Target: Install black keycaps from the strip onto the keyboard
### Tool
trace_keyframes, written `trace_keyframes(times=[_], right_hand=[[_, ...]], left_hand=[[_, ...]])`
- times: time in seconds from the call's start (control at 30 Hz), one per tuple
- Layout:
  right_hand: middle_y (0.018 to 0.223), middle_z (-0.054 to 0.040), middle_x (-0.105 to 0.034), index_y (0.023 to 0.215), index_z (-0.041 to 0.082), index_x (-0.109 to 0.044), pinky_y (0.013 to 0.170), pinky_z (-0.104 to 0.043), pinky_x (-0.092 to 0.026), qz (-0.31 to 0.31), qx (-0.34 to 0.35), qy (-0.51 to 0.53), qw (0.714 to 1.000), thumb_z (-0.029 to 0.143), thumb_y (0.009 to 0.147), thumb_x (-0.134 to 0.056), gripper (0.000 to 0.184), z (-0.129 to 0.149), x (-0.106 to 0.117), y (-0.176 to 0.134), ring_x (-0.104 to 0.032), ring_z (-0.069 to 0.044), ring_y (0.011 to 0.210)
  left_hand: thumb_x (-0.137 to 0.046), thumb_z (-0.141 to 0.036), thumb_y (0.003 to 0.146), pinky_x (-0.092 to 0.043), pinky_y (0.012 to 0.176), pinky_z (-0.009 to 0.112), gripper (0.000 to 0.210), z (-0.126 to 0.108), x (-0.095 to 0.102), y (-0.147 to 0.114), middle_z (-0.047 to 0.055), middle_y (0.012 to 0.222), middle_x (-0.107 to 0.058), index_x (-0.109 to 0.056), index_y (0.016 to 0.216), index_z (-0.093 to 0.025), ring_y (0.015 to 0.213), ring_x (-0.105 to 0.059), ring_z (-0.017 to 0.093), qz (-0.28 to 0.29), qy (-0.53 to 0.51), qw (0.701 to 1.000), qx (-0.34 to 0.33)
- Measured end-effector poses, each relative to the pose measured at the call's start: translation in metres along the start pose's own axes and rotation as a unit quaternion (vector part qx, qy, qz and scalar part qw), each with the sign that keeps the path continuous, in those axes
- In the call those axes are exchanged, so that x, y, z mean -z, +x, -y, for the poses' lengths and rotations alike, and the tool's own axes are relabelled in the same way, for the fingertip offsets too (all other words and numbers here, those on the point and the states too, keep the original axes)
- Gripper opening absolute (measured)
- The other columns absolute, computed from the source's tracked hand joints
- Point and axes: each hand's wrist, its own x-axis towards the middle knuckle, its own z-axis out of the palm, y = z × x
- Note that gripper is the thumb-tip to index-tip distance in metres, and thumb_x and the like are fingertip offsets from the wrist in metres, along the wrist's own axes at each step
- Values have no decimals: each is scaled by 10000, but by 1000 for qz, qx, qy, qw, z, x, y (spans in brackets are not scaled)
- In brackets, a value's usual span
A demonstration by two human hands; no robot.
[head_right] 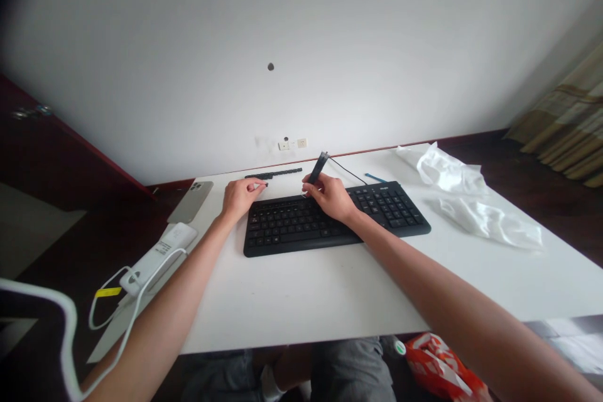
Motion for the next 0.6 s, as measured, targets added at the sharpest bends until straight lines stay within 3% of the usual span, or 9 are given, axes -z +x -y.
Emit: trace_keyframes(times=[0.13, 0.3, 0.6], right_hand=[[903, -79, -790, 1068, 184, -672, 771, -359, -596, -4, -6, 7, 1000, 452, 963, -644, 290, -4, -1, 1, -767, -235, 797], [902, -75, -788, 1080, 188, -671, 786, -366, -596, -5, -6, 8, 1000, 427, 961, -651, 268, -8, 0, 2, -772, -243, 816], [905, -68, -782, 1083, 192, -677, 769, -356, -581, 6, -13, 6, 1000, 415, 971, -637, 253, -4, 0, 2, -759, -236, 815]], left_hand=[[-710, -379, 911, -440, 715, 275, 183, -6, -9, 18, 12, 858, -775, -834, 1036, -330, 782, -680, 188, 23, 37, 999, -18], [-683, -359, 919, -447, 700, 283, 173, -12, -19, 40, 7, 862, -785, -832, 1002, -334, 815, -699, 205, 58, 84, 993, -63], [-648, -327, 932, -444, 695, 276, 179, -7, -28, 45, -8, 842, -774, -816, 995, -328, 773, -676, 181, 49, 78, 995, -50]])
